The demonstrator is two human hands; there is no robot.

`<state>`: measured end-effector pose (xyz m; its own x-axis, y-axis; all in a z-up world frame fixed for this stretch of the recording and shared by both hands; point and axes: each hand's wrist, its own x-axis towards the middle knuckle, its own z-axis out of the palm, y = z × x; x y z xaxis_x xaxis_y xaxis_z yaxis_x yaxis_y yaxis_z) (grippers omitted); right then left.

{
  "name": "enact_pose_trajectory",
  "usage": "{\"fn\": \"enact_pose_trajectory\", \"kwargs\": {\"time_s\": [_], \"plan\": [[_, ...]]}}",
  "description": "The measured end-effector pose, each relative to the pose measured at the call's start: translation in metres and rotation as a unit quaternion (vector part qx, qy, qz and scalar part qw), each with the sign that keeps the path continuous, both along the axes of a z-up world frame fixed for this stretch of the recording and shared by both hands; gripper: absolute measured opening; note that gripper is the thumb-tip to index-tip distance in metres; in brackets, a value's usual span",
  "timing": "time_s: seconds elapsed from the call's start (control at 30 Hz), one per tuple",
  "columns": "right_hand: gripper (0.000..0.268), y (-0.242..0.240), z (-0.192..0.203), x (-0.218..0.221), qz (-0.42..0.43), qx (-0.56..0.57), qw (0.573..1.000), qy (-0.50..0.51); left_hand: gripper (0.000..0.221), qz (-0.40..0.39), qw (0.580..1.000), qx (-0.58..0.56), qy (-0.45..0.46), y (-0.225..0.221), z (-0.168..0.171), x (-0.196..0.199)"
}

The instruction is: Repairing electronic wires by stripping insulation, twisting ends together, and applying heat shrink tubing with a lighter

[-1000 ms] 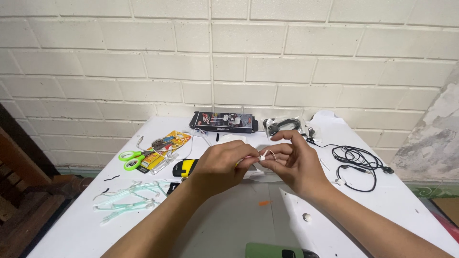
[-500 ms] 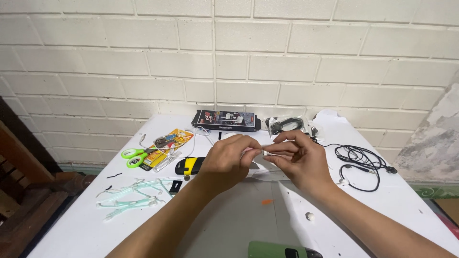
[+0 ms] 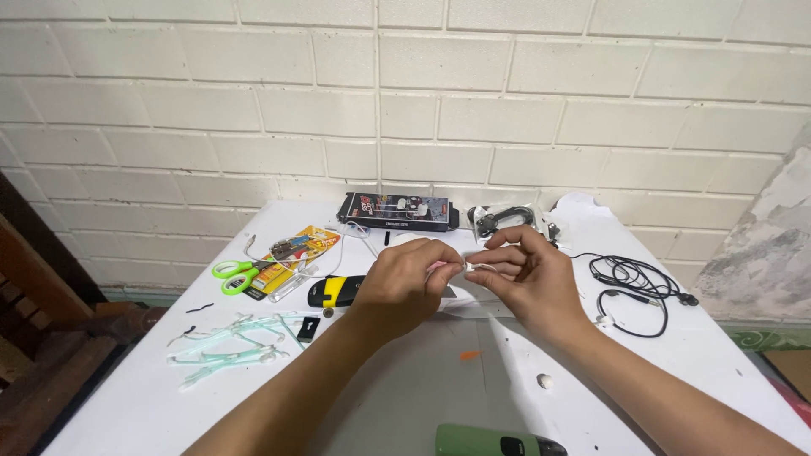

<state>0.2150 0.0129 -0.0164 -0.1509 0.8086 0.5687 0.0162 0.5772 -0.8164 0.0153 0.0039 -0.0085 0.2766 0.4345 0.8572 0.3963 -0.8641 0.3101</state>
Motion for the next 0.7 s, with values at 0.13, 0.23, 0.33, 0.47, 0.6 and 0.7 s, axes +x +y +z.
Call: {"fn": "enact_pose_trajectory", "kwargs": {"time_s": [0.13, 0.23, 0.33, 0.47, 0.6, 0.7], "plan": [[0.041, 0.004, -0.001, 0.0, 0.004, 0.006, 1.0, -0.002, 0.008, 0.019, 0.999, -0.039, -0.009, -0.001, 0.003, 0.0], [0.039, 0.007, 0.0, 0.002, -0.008, 0.027, 0.999, -0.033, 0.008, 0.024, 0.999, -0.028, -0.007, 0.0, 0.002, 0.001], [0.043, 0.012, -0.003, 0.006, 0.004, 0.0, 1.0, -0.02, 0.006, 0.02, 0.998, -0.055, -0.006, 0.002, 0.001, 0.004], [0.04, 0.008, -0.007, -0.005, 0.019, 0.009, 1.0, -0.012, 0.008, 0.071, 0.996, -0.047, 0.022, 0.01, -0.002, -0.002], [0.041, 0.017, -0.003, -0.001, -0.023, 0.041, 0.995, -0.084, 0.012, 0.089, 0.991, -0.102, 0.021, 0.02, -0.005, -0.012], [0.039, 0.026, 0.005, 0.02, -0.109, 0.087, 0.982, -0.125, 0.013, 0.138, 0.987, -0.044, 0.075, 0.037, -0.006, -0.032]]}}
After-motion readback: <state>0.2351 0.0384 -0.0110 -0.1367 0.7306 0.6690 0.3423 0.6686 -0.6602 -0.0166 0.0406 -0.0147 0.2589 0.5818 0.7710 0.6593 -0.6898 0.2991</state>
